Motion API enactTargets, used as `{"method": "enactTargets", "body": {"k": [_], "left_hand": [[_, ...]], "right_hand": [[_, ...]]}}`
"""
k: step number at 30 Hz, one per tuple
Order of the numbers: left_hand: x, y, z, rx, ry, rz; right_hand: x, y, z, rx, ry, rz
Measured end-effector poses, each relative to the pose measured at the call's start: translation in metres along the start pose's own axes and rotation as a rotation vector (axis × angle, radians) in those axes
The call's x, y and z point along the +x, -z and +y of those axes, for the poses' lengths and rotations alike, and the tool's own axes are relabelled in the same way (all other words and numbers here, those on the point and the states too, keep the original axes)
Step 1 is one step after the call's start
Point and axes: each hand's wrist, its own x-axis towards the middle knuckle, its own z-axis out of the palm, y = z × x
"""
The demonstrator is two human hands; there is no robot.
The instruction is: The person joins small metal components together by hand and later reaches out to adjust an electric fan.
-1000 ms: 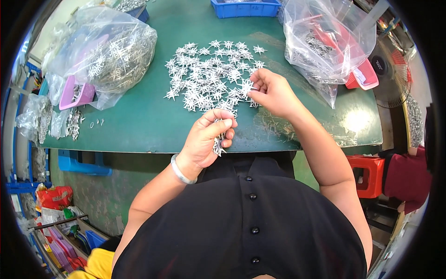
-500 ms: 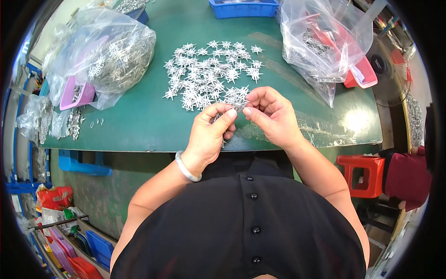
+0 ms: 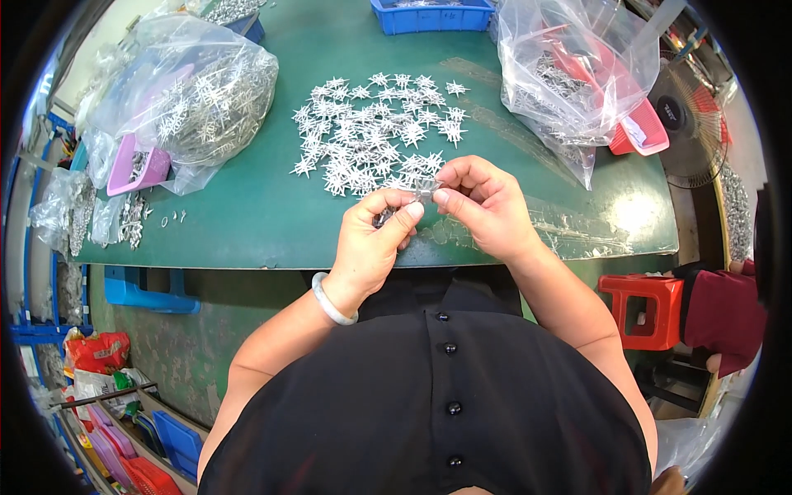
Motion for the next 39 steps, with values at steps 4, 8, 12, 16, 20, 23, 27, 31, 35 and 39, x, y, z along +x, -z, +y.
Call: {"method": "enactTargets", "body": {"k": [4, 8, 12, 16, 20, 23, 27, 31, 35, 39], "left_hand": [[-0.0021, 0.0012, -0.0012, 0.048, -0.042, -0.017], [-0.0050, 0.0001, -0.0010, 0.019, -0.049, -0.024], [-0.0050, 0.0009, 0.0001, 0.024, -0.029, -0.032], [-0.0051, 0.0003, 0.0009, 0.099, -0.080, -0.050], [-0.0038, 0.0011, 0.0007, 0.131, -0.105, -0.057], [-0.0036, 0.0020, -0.0003, 0.148, -0.119, -0.057], [-0.0040, 0.0046, -0.0018, 0.217, -0.154, -0.055], [-0.0039, 0.0051, -0.0024, 0.284, -0.206, -0.062], [-0.0028, 0.0062, -0.0031, 0.442, -0.372, -0.058], [-0.0029, 0.0033, -0.0012, 0.502, -0.458, -0.051]], "right_hand": [[0.0008, 0.0005, -0.0014, 0.047, -0.081, -0.002], [0.0003, -0.0008, -0.0031, 0.115, -0.132, 0.008], [0.0002, -0.0005, -0.0031, 0.147, -0.148, 0.002], [0.0002, 0.0013, -0.0017, 0.169, -0.149, -0.010], [0.0010, 0.0018, -0.0023, 0.171, -0.147, -0.012], [0.0012, 0.0029, -0.0021, 0.165, -0.144, -0.024], [-0.0002, 0.0009, -0.0035, 0.164, -0.130, -0.014], [-0.0019, 0.0025, -0.0025, 0.124, -0.098, -0.035], [-0.0030, 0.0027, -0.0016, 0.118, -0.089, -0.043], [-0.0036, 0.0031, -0.0016, 0.128, -0.075, -0.054]]}}
